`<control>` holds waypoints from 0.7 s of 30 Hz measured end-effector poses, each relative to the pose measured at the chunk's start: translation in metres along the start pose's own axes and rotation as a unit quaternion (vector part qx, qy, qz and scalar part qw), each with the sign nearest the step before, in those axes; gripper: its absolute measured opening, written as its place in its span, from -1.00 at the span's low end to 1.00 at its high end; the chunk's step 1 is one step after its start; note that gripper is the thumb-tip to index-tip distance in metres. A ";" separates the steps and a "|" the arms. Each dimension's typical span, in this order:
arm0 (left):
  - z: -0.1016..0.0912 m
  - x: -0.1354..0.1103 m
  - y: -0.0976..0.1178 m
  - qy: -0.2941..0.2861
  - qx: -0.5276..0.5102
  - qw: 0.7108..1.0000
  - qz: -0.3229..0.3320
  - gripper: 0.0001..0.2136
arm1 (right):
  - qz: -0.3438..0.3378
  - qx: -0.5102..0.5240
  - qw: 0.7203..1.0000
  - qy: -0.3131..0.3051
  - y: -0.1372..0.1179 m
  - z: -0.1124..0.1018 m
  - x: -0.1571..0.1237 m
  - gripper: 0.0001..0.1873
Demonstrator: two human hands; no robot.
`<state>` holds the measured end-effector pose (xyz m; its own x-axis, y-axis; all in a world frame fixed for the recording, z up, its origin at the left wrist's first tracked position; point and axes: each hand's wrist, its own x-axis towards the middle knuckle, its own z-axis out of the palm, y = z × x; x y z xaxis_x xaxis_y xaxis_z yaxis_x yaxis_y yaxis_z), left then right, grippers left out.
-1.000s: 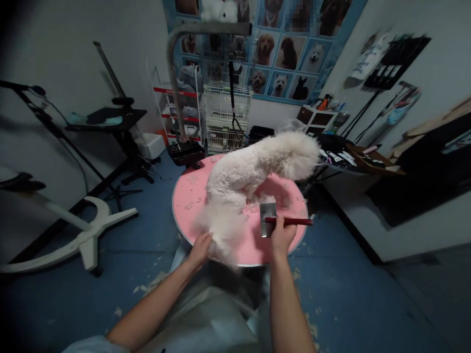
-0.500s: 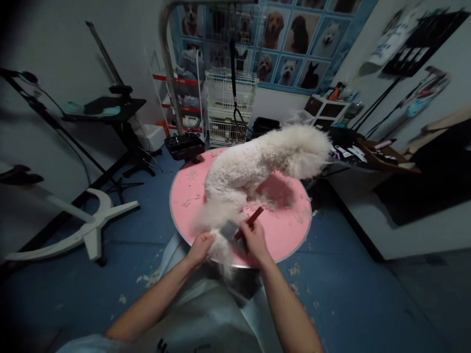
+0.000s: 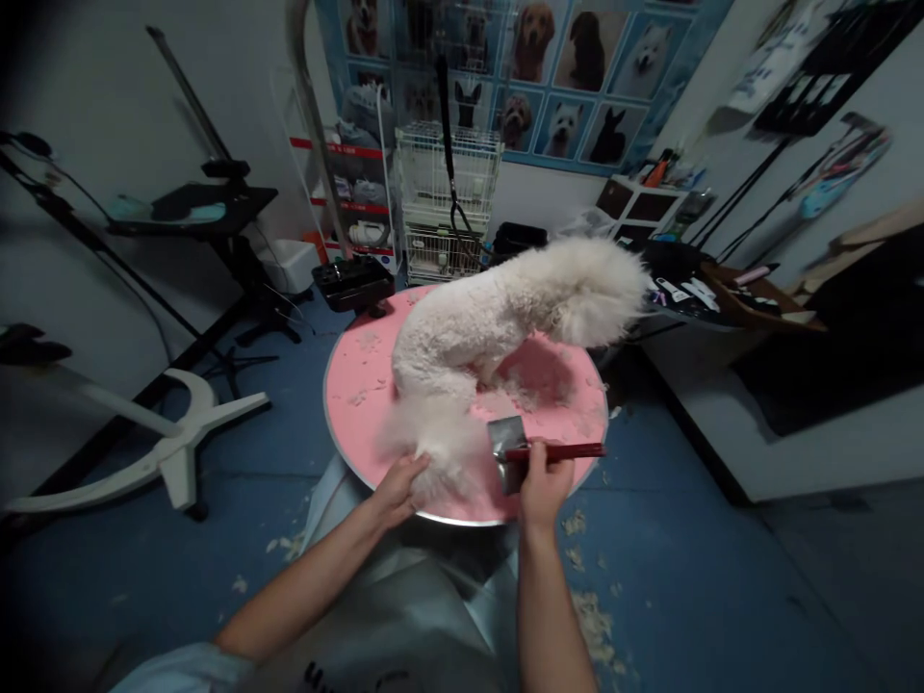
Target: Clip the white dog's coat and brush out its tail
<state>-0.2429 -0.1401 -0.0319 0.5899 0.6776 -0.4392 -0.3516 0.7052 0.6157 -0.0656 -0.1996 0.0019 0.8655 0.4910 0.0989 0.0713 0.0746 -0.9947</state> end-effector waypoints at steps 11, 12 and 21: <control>0.001 0.001 -0.011 0.011 -0.004 0.999 0.038 -0.68 | -0.014 0.072 0.995 0.072 -0.003 -0.023 0.001 -0.69; 0.001 0.000 -0.011 -0.007 0.009 0.999 0.049 -0.67 | -0.006 0.057 0.998 -0.013 -0.004 -0.018 -0.004 -0.69; -0.004 -0.011 0.001 -0.052 0.095 0.994 0.018 -0.70 | -0.035 0.060 0.997 0.031 -0.005 -0.011 0.011 -0.67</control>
<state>-0.2527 -0.1465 -0.0289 0.6548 0.6693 -0.3511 -0.2361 0.6224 0.7462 -0.0512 -0.2041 0.0075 0.8900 0.4264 0.1615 0.0756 0.2114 -0.9745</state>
